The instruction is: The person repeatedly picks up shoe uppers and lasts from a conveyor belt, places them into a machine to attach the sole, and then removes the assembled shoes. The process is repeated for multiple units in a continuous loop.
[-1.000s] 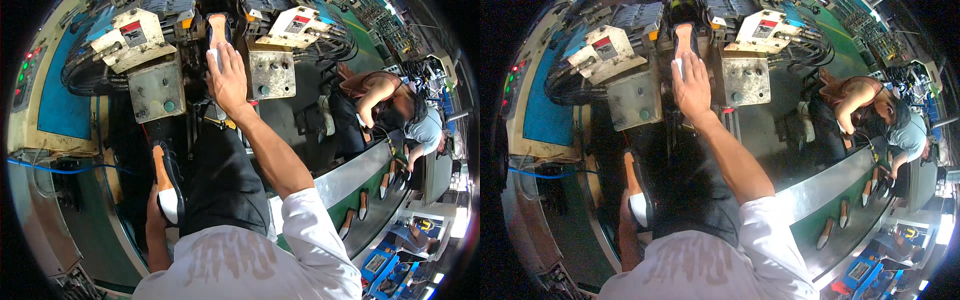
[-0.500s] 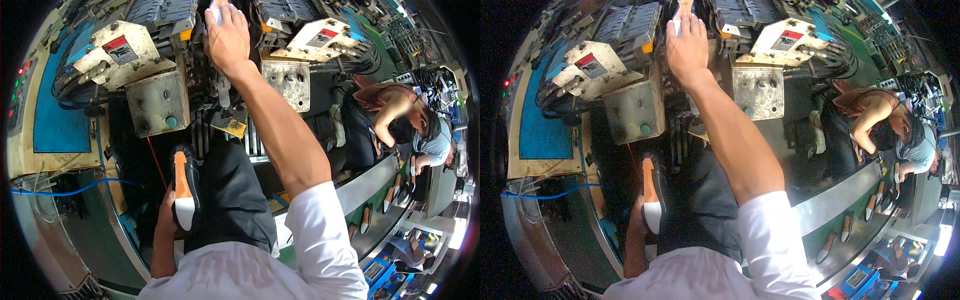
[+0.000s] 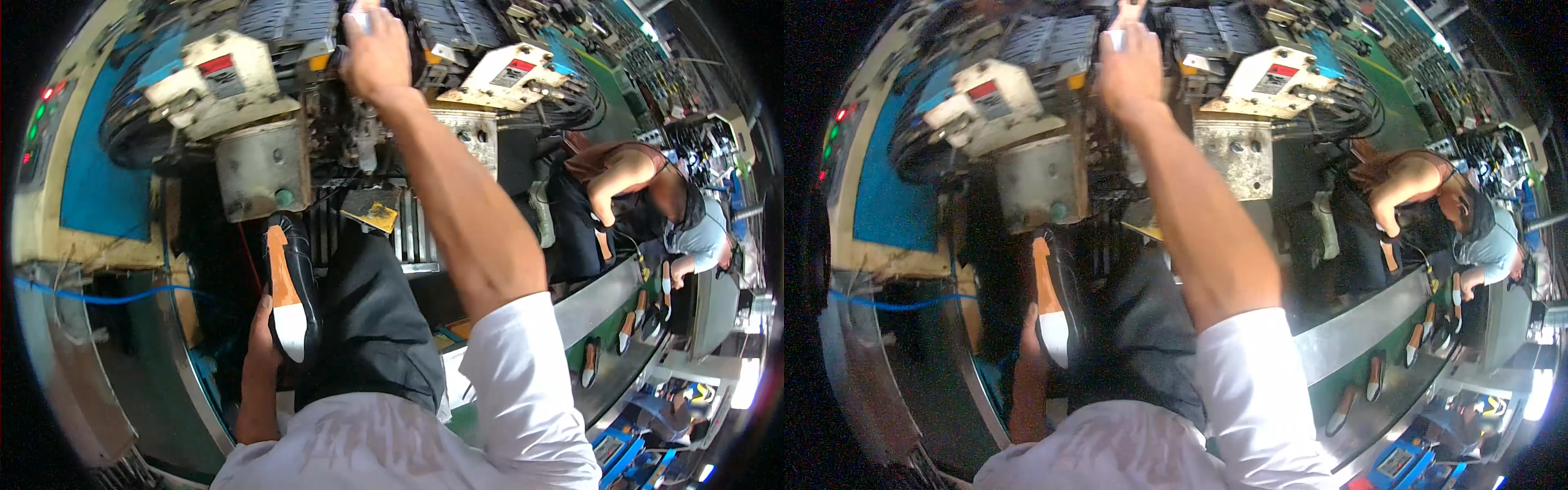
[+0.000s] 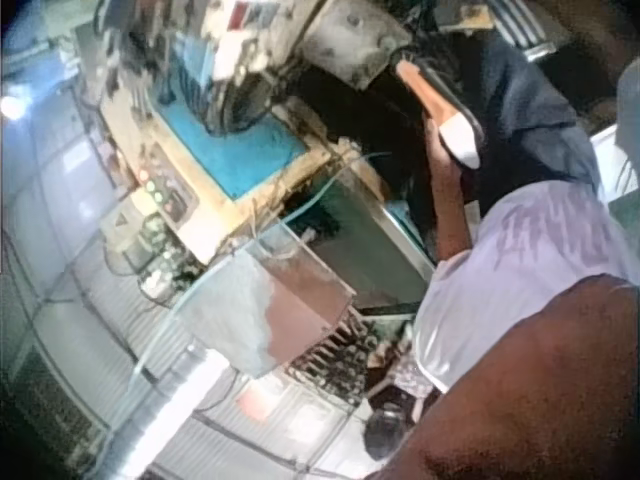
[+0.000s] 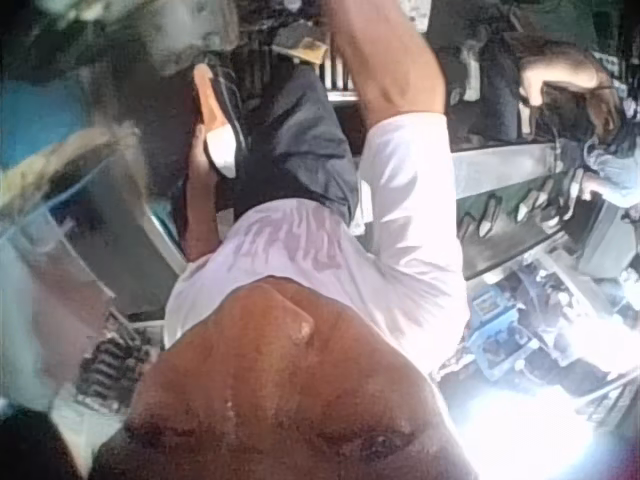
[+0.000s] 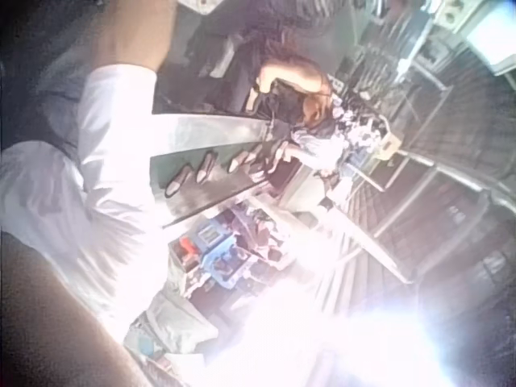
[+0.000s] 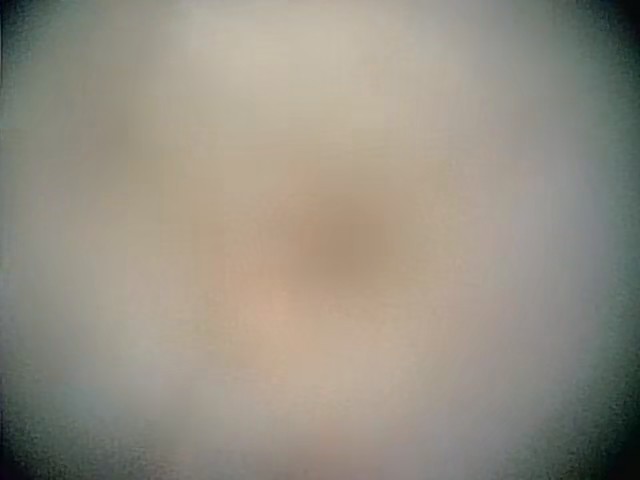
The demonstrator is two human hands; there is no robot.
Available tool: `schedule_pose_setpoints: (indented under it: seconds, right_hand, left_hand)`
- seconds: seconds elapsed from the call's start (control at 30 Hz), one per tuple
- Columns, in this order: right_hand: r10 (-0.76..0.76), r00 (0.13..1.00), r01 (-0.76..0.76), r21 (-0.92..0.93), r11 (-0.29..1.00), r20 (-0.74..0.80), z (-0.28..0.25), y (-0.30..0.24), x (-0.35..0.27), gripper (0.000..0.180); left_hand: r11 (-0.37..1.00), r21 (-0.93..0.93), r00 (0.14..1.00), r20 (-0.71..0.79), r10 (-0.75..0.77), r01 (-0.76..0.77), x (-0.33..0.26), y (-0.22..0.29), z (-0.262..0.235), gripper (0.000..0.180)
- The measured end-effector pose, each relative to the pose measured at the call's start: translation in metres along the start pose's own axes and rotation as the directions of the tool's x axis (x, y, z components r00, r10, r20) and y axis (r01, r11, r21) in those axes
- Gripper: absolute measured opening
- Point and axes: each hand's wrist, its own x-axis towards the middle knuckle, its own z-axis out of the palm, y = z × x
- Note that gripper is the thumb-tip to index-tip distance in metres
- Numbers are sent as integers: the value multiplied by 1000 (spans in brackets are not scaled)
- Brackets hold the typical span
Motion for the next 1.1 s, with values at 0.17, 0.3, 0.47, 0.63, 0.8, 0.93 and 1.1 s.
schedule_pose_setpoints:
  seconds: [0.17,0.3,0.47,0.63,0.8,0.93,1.1]
  right_hand:
    - [-85,995,94,183,979,-54,-48,-55,-88,65]
    - [50,849,-251,318,914,526,-58,-83,-265,49]
    - [-86,676,85,38,996,732,-65,-107,-443,44]
    - [-234,744,16,333,943,626,-40,-63,-442,44]
    - [-275,753,84,327,941,598,-42,-85,-442,40]
    - [-276,754,103,308,946,596,-43,-92,-445,39]
    - [-261,767,38,365,930,586,-54,-97,-445,36]
  left_hand:
    - [961,-92,965,-11,261,-261,-56,-24,-71,83]
    - [938,-8,899,-291,328,-345,-109,-19,-101,94]
    - [887,67,694,-596,403,-457,-207,-56,-169,91]
    - [779,179,316,-842,437,-601,-302,-110,-209,85]
    - [860,243,-84,-970,230,-448,-383,-190,-275,105]
    - [902,313,-188,-945,267,-298,-414,-288,-351,105]
    - [853,501,-301,-800,520,142,-422,-364,-380,96]
